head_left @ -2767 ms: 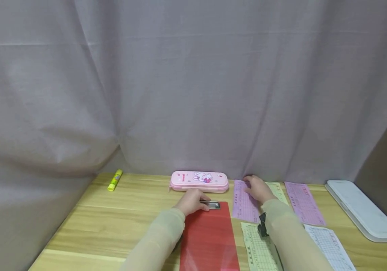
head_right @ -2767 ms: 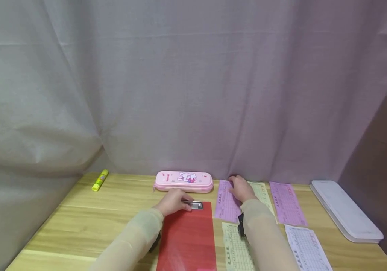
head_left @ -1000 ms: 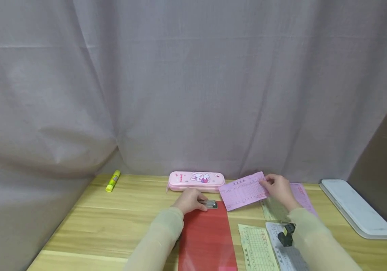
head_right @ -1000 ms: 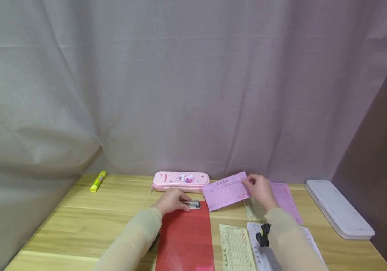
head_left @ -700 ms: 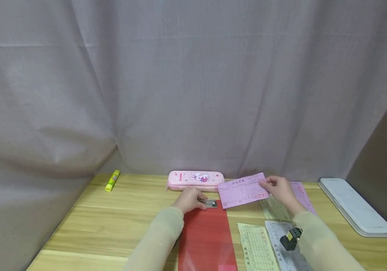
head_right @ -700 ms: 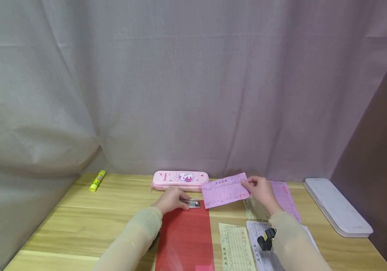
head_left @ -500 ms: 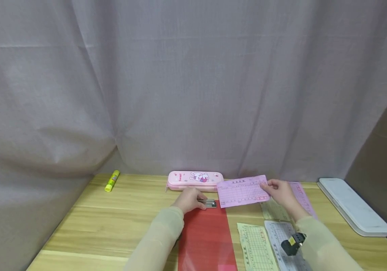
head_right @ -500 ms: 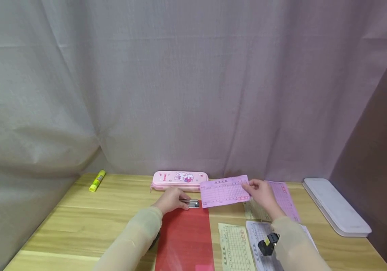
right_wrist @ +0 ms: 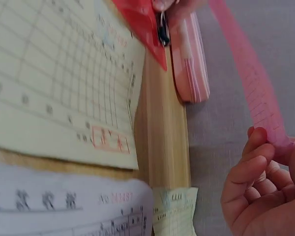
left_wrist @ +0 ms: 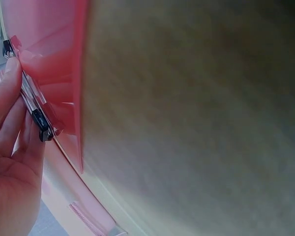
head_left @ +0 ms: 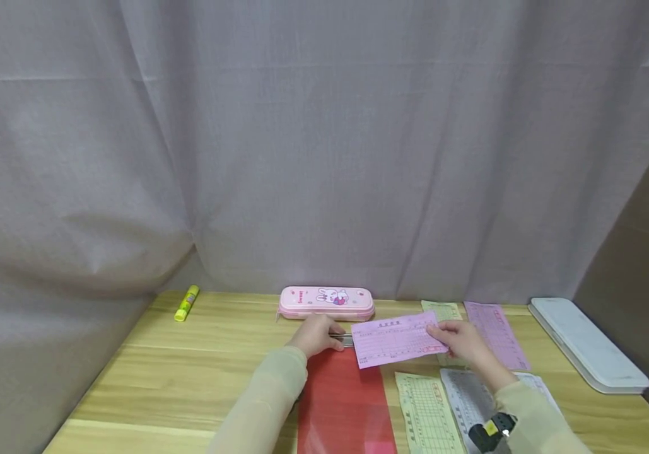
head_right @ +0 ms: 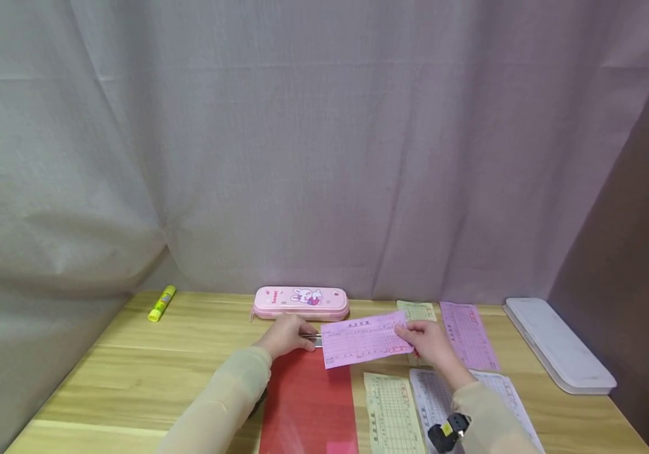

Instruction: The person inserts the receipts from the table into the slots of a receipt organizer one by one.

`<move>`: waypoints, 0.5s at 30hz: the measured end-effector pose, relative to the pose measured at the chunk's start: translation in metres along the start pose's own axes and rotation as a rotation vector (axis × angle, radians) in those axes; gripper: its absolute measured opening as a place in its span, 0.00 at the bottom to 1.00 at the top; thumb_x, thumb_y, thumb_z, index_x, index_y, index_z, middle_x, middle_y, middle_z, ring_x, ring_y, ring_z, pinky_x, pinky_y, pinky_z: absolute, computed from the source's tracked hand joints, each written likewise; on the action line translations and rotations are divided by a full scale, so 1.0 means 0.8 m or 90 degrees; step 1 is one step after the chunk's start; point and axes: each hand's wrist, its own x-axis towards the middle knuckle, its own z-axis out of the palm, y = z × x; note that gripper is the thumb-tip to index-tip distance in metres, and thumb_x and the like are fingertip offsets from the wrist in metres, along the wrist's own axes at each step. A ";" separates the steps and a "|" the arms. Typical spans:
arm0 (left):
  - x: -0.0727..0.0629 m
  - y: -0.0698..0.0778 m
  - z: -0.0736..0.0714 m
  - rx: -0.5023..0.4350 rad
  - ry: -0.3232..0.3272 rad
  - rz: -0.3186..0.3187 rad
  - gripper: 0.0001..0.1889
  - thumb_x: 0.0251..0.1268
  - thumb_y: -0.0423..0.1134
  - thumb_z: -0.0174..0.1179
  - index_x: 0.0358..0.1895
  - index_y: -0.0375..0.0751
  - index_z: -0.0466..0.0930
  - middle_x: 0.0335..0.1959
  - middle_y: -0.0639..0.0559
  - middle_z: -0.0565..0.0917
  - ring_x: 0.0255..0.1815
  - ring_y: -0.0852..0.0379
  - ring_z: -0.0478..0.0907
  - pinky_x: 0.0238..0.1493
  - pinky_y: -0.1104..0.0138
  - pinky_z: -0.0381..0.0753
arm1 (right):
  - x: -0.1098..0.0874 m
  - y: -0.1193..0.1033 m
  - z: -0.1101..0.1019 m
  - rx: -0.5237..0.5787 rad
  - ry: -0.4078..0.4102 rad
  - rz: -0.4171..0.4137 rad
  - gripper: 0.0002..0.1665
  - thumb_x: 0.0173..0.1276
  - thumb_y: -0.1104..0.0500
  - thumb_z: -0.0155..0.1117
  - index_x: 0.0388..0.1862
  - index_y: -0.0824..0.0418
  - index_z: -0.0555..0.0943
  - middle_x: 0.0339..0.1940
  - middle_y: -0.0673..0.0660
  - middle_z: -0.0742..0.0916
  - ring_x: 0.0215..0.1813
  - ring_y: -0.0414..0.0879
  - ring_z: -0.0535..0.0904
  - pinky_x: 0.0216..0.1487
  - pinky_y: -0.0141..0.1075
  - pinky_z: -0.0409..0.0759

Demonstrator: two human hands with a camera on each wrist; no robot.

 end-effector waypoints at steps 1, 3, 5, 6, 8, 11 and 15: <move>0.000 -0.001 0.000 0.003 0.002 0.004 0.17 0.41 0.39 0.76 0.39 0.43 0.88 0.34 0.57 0.88 0.41 0.62 0.83 0.46 0.72 0.79 | -0.002 -0.001 0.003 0.012 -0.008 0.004 0.22 0.68 0.55 0.60 0.45 0.76 0.77 0.19 0.47 0.77 0.20 0.39 0.70 0.20 0.30 0.71; 0.000 -0.003 0.000 0.005 0.004 0.004 0.17 0.41 0.39 0.76 0.40 0.43 0.88 0.35 0.56 0.88 0.42 0.62 0.83 0.46 0.71 0.79 | -0.005 -0.004 0.009 0.030 -0.020 0.013 0.20 0.69 0.56 0.59 0.44 0.76 0.77 0.20 0.47 0.78 0.20 0.38 0.71 0.20 0.29 0.73; 0.000 -0.005 -0.001 0.012 0.008 0.007 0.17 0.41 0.39 0.75 0.40 0.43 0.88 0.35 0.57 0.88 0.43 0.61 0.83 0.47 0.71 0.79 | -0.009 -0.006 0.014 0.037 -0.035 0.022 0.19 0.69 0.57 0.59 0.42 0.76 0.78 0.21 0.48 0.78 0.21 0.38 0.72 0.21 0.29 0.74; 0.000 -0.005 -0.001 0.016 0.011 0.010 0.16 0.42 0.38 0.75 0.40 0.43 0.88 0.35 0.57 0.88 0.43 0.61 0.83 0.47 0.71 0.79 | -0.011 -0.006 0.017 0.039 -0.046 0.025 0.18 0.69 0.57 0.58 0.42 0.75 0.78 0.21 0.49 0.78 0.22 0.38 0.72 0.21 0.29 0.75; -0.001 -0.006 -0.002 0.024 0.013 0.009 0.15 0.43 0.37 0.75 0.40 0.44 0.88 0.35 0.57 0.88 0.43 0.61 0.82 0.47 0.71 0.79 | -0.015 -0.007 0.024 0.044 -0.065 0.029 0.18 0.69 0.57 0.58 0.42 0.75 0.78 0.21 0.50 0.79 0.22 0.39 0.73 0.21 0.29 0.76; -0.002 -0.006 -0.004 0.028 0.013 0.004 0.14 0.43 0.37 0.74 0.39 0.44 0.89 0.34 0.57 0.88 0.41 0.62 0.82 0.46 0.71 0.79 | -0.021 -0.008 0.036 0.064 -0.094 0.037 0.18 0.70 0.58 0.57 0.42 0.75 0.78 0.23 0.51 0.80 0.23 0.40 0.75 0.22 0.29 0.77; -0.003 -0.005 -0.005 0.022 0.007 -0.014 0.15 0.43 0.40 0.75 0.40 0.45 0.89 0.35 0.58 0.88 0.42 0.62 0.82 0.46 0.71 0.79 | -0.027 -0.010 0.055 0.107 -0.114 0.061 0.17 0.70 0.59 0.57 0.42 0.75 0.77 0.23 0.53 0.80 0.21 0.39 0.76 0.22 0.28 0.79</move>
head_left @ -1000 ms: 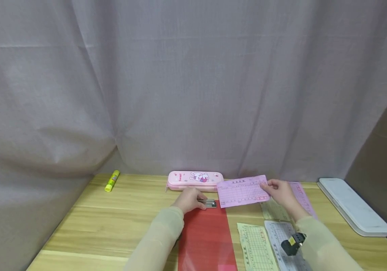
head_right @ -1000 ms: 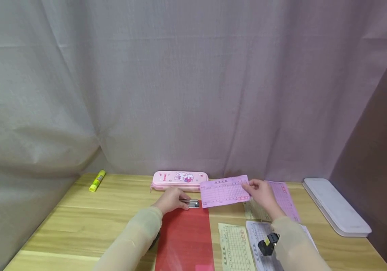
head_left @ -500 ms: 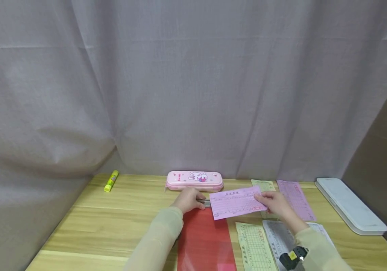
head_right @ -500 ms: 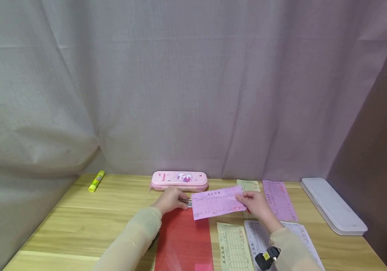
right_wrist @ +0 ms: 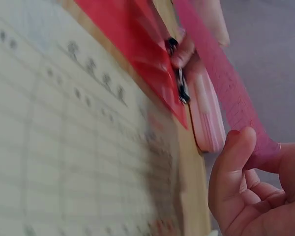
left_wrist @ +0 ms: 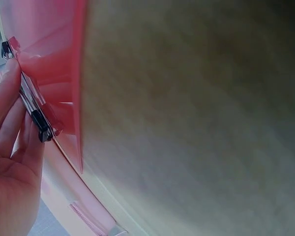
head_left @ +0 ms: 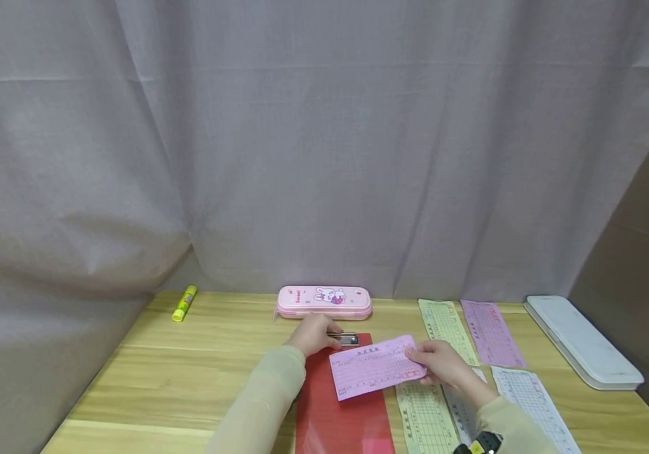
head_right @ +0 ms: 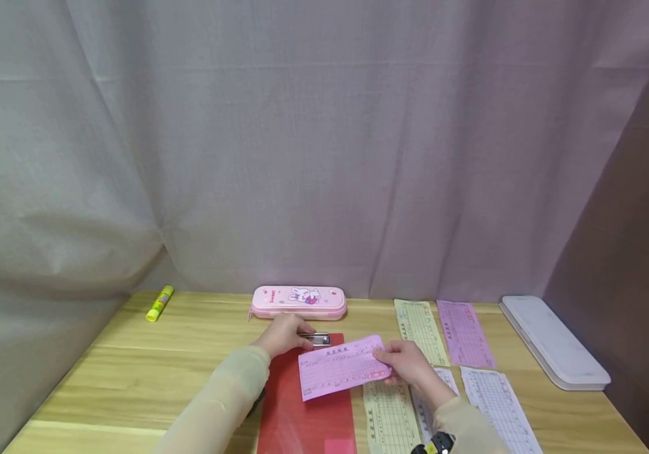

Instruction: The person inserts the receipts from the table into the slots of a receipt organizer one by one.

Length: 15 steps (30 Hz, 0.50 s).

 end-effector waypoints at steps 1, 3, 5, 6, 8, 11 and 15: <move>0.000 0.000 0.000 -0.004 -0.002 -0.006 0.16 0.44 0.40 0.75 0.40 0.45 0.88 0.35 0.58 0.88 0.42 0.62 0.82 0.47 0.70 0.79 | 0.000 0.000 0.005 0.010 -0.002 0.005 0.16 0.70 0.59 0.57 0.42 0.75 0.77 0.22 0.53 0.80 0.21 0.39 0.76 0.21 0.27 0.78; -0.001 0.000 0.000 -0.009 -0.006 -0.012 0.16 0.43 0.40 0.75 0.40 0.45 0.88 0.36 0.58 0.88 0.43 0.62 0.82 0.48 0.70 0.79 | 0.000 0.000 0.014 0.030 0.000 0.013 0.15 0.69 0.60 0.58 0.40 0.75 0.77 0.21 0.52 0.80 0.18 0.37 0.74 0.19 0.26 0.76; -0.002 0.001 -0.001 -0.015 -0.006 -0.017 0.16 0.43 0.40 0.75 0.40 0.45 0.88 0.36 0.58 0.88 0.43 0.61 0.82 0.48 0.69 0.79 | 0.001 -0.001 0.021 0.045 0.004 0.017 0.13 0.68 0.61 0.58 0.37 0.73 0.77 0.19 0.51 0.79 0.16 0.36 0.70 0.17 0.24 0.72; -0.002 0.001 -0.001 -0.015 -0.006 -0.017 0.16 0.43 0.40 0.75 0.40 0.45 0.88 0.35 0.58 0.88 0.43 0.61 0.82 0.48 0.69 0.79 | 0.001 -0.001 0.025 0.052 0.004 0.018 0.12 0.68 0.61 0.58 0.35 0.73 0.77 0.19 0.51 0.78 0.16 0.35 0.69 0.17 0.23 0.70; -0.002 0.002 -0.002 -0.016 -0.004 -0.018 0.16 0.43 0.40 0.75 0.40 0.45 0.88 0.36 0.58 0.88 0.44 0.62 0.82 0.48 0.70 0.79 | 0.002 -0.001 0.031 0.062 0.009 0.020 0.11 0.67 0.62 0.58 0.32 0.71 0.77 0.18 0.50 0.78 0.15 0.34 0.67 0.16 0.22 0.67; -0.002 0.003 -0.002 -0.017 -0.001 -0.014 0.16 0.43 0.39 0.75 0.40 0.44 0.88 0.35 0.57 0.88 0.43 0.62 0.82 0.48 0.71 0.79 | 0.004 -0.001 0.040 0.073 0.016 0.025 0.10 0.67 0.63 0.59 0.29 0.70 0.76 0.17 0.50 0.77 0.14 0.34 0.66 0.16 0.22 0.66; -0.003 0.002 0.000 -0.021 -0.002 -0.008 0.16 0.43 0.39 0.75 0.40 0.44 0.88 0.36 0.57 0.88 0.43 0.63 0.82 0.47 0.71 0.79 | 0.008 -0.001 0.054 0.082 0.046 0.046 0.10 0.66 0.63 0.60 0.27 0.69 0.75 0.17 0.51 0.77 0.13 0.36 0.67 0.14 0.23 0.67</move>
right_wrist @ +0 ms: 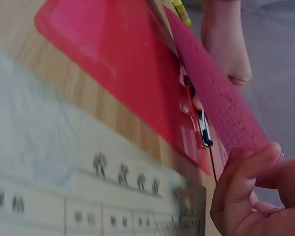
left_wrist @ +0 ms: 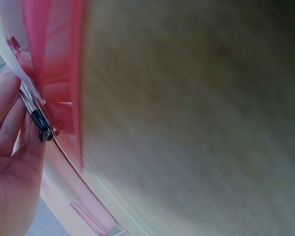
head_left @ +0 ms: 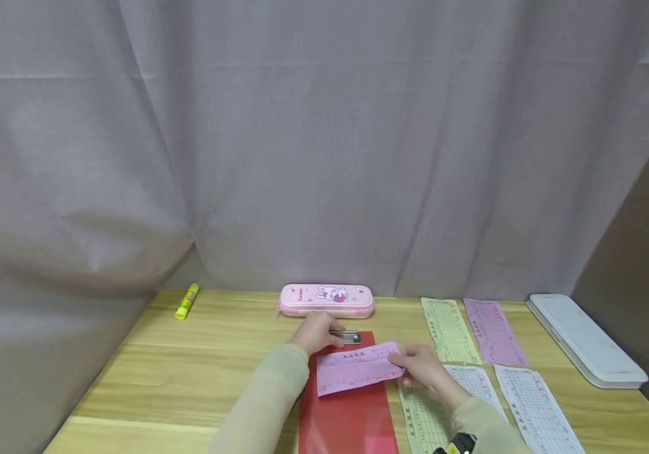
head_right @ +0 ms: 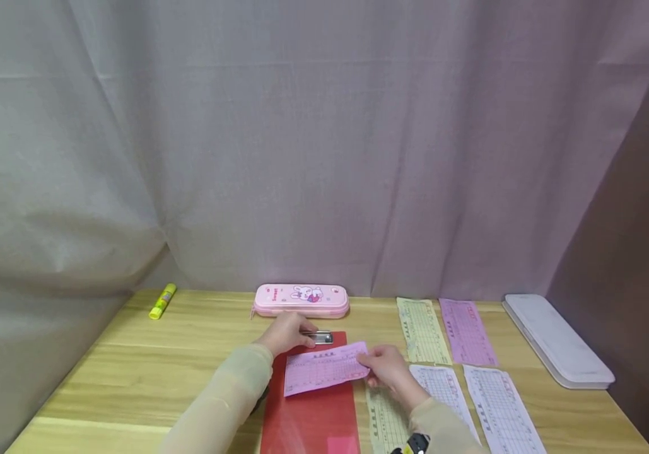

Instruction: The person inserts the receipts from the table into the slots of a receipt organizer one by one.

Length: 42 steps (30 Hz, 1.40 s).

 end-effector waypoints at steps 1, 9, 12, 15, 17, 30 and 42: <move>0.000 0.000 0.001 -0.002 -0.002 -0.002 0.16 0.43 0.39 0.75 0.40 0.44 0.88 0.36 0.57 0.88 0.43 0.63 0.82 0.48 0.71 0.79 | 0.001 0.000 0.003 -0.002 0.007 0.006 0.10 0.65 0.63 0.60 0.27 0.69 0.75 0.17 0.52 0.77 0.13 0.36 0.67 0.14 0.23 0.68; -0.002 0.001 0.007 -0.016 -0.013 -0.027 0.17 0.42 0.38 0.75 0.41 0.43 0.88 0.37 0.55 0.88 0.45 0.60 0.82 0.49 0.69 0.79 | 0.005 0.005 0.026 0.032 0.002 0.036 0.08 0.66 0.66 0.59 0.34 0.73 0.74 0.22 0.57 0.79 0.17 0.41 0.75 0.21 0.31 0.81; -0.001 0.002 0.006 -0.016 -0.015 -0.025 0.17 0.43 0.38 0.75 0.41 0.42 0.88 0.38 0.55 0.88 0.45 0.61 0.82 0.50 0.70 0.79 | 0.005 0.005 0.033 0.054 -0.002 0.036 0.08 0.66 0.67 0.57 0.36 0.75 0.73 0.23 0.59 0.80 0.18 0.43 0.77 0.23 0.33 0.83; -0.001 0.002 0.005 -0.017 -0.013 -0.010 0.17 0.43 0.38 0.75 0.41 0.42 0.88 0.38 0.55 0.88 0.45 0.61 0.82 0.50 0.70 0.79 | 0.005 0.003 0.038 0.059 0.006 0.035 0.07 0.66 0.68 0.56 0.35 0.75 0.73 0.24 0.61 0.81 0.19 0.43 0.79 0.25 0.35 0.84; -0.001 0.002 0.004 -0.022 -0.014 -0.008 0.17 0.43 0.37 0.75 0.41 0.41 0.88 0.38 0.54 0.88 0.45 0.61 0.82 0.49 0.70 0.79 | 0.006 0.001 0.041 0.056 0.011 0.036 0.07 0.67 0.68 0.56 0.34 0.75 0.73 0.26 0.62 0.81 0.20 0.44 0.79 0.27 0.37 0.85; -0.001 0.000 -0.001 -0.015 -0.009 -0.006 0.19 0.40 0.40 0.76 0.41 0.42 0.88 0.38 0.55 0.88 0.46 0.60 0.82 0.50 0.70 0.78 | 0.017 -0.002 0.058 0.067 0.025 0.031 0.06 0.67 0.68 0.56 0.34 0.73 0.73 0.22 0.59 0.79 0.17 0.42 0.77 0.24 0.35 0.84; 0.003 -0.003 -0.003 -0.004 -0.006 0.000 0.19 0.39 0.42 0.76 0.40 0.44 0.88 0.36 0.57 0.88 0.44 0.62 0.82 0.49 0.72 0.78 | 0.024 -0.005 0.059 0.053 0.024 0.041 0.07 0.69 0.66 0.54 0.37 0.73 0.72 0.25 0.60 0.81 0.18 0.42 0.79 0.25 0.35 0.84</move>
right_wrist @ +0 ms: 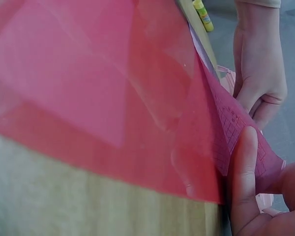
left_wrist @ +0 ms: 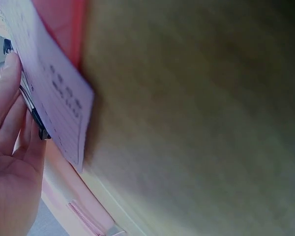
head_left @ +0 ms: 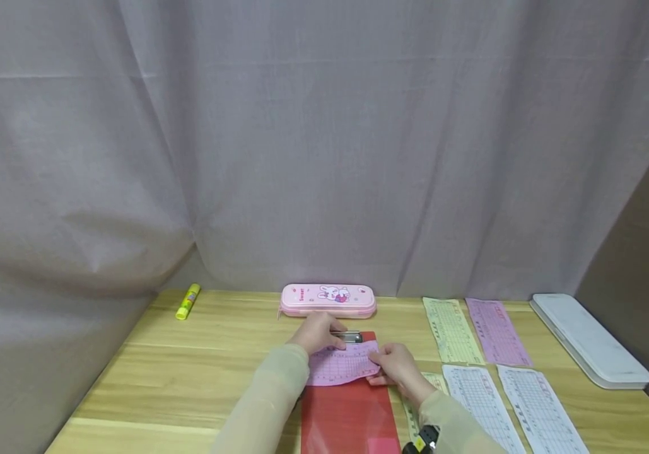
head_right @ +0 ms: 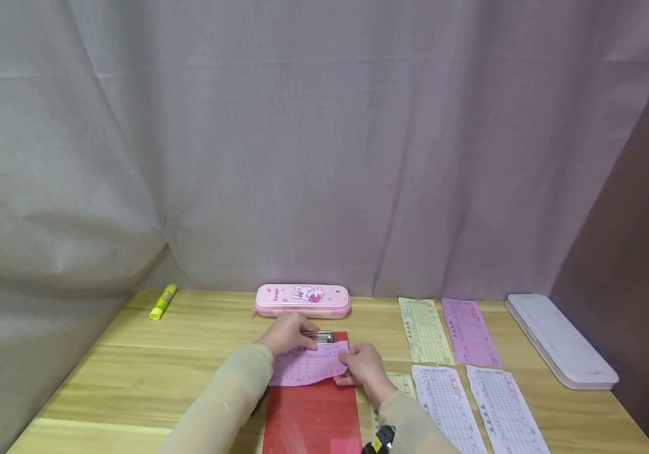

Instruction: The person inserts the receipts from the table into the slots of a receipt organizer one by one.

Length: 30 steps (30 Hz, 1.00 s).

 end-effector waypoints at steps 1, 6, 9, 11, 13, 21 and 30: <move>0.000 0.000 0.000 0.004 0.000 0.002 0.19 0.39 0.42 0.76 0.40 0.44 0.88 0.36 0.57 0.88 0.43 0.63 0.82 0.49 0.72 0.78 | 0.000 0.000 0.000 0.000 0.000 0.000 0.08 0.69 0.66 0.54 0.37 0.73 0.72 0.25 0.60 0.81 0.18 0.42 0.79 0.24 0.35 0.84; 0.000 0.003 0.000 0.030 0.007 0.026 0.16 0.42 0.41 0.75 0.39 0.44 0.88 0.32 0.58 0.88 0.38 0.66 0.81 0.46 0.73 0.78 | 0.001 0.000 -0.001 0.007 -0.013 -0.010 0.07 0.70 0.67 0.53 0.36 0.73 0.71 0.24 0.61 0.81 0.18 0.44 0.80 0.25 0.37 0.84; -0.001 0.006 0.000 0.070 0.009 0.055 0.11 0.44 0.41 0.74 0.35 0.45 0.89 0.28 0.60 0.86 0.33 0.67 0.79 0.42 0.73 0.78 | 0.001 -0.001 -0.001 -0.003 -0.024 -0.013 0.07 0.71 0.66 0.51 0.35 0.72 0.69 0.24 0.62 0.81 0.19 0.47 0.82 0.25 0.38 0.84; -0.001 0.008 0.001 0.107 0.010 0.073 0.08 0.46 0.41 0.73 0.31 0.46 0.88 0.24 0.62 0.84 0.29 0.67 0.76 0.39 0.72 0.78 | -0.001 -0.002 -0.001 -0.014 -0.027 -0.013 0.08 0.72 0.66 0.50 0.35 0.72 0.69 0.24 0.62 0.81 0.19 0.47 0.82 0.25 0.38 0.84; 0.000 0.010 0.002 0.153 0.010 0.090 0.05 0.48 0.41 0.72 0.29 0.48 0.87 0.22 0.63 0.82 0.26 0.66 0.74 0.37 0.71 0.77 | -0.002 -0.003 -0.001 -0.021 -0.027 -0.014 0.08 0.72 0.65 0.50 0.35 0.72 0.69 0.24 0.63 0.82 0.20 0.48 0.83 0.24 0.38 0.84; 0.000 0.016 0.005 0.231 0.017 0.094 0.00 0.55 0.38 0.67 0.30 0.49 0.87 0.23 0.62 0.83 0.26 0.64 0.76 0.36 0.70 0.79 | 0.001 -0.002 -0.003 0.009 -0.052 -0.029 0.08 0.74 0.65 0.46 0.35 0.71 0.66 0.25 0.65 0.82 0.22 0.52 0.84 0.26 0.39 0.85; -0.002 0.019 0.003 0.217 0.022 0.077 0.03 0.58 0.37 0.65 0.34 0.48 0.88 0.28 0.60 0.85 0.32 0.62 0.81 0.41 0.69 0.80 | 0.006 -0.004 -0.003 0.011 -0.037 -0.009 0.09 0.75 0.64 0.46 0.38 0.71 0.65 0.24 0.65 0.81 0.21 0.51 0.84 0.24 0.39 0.84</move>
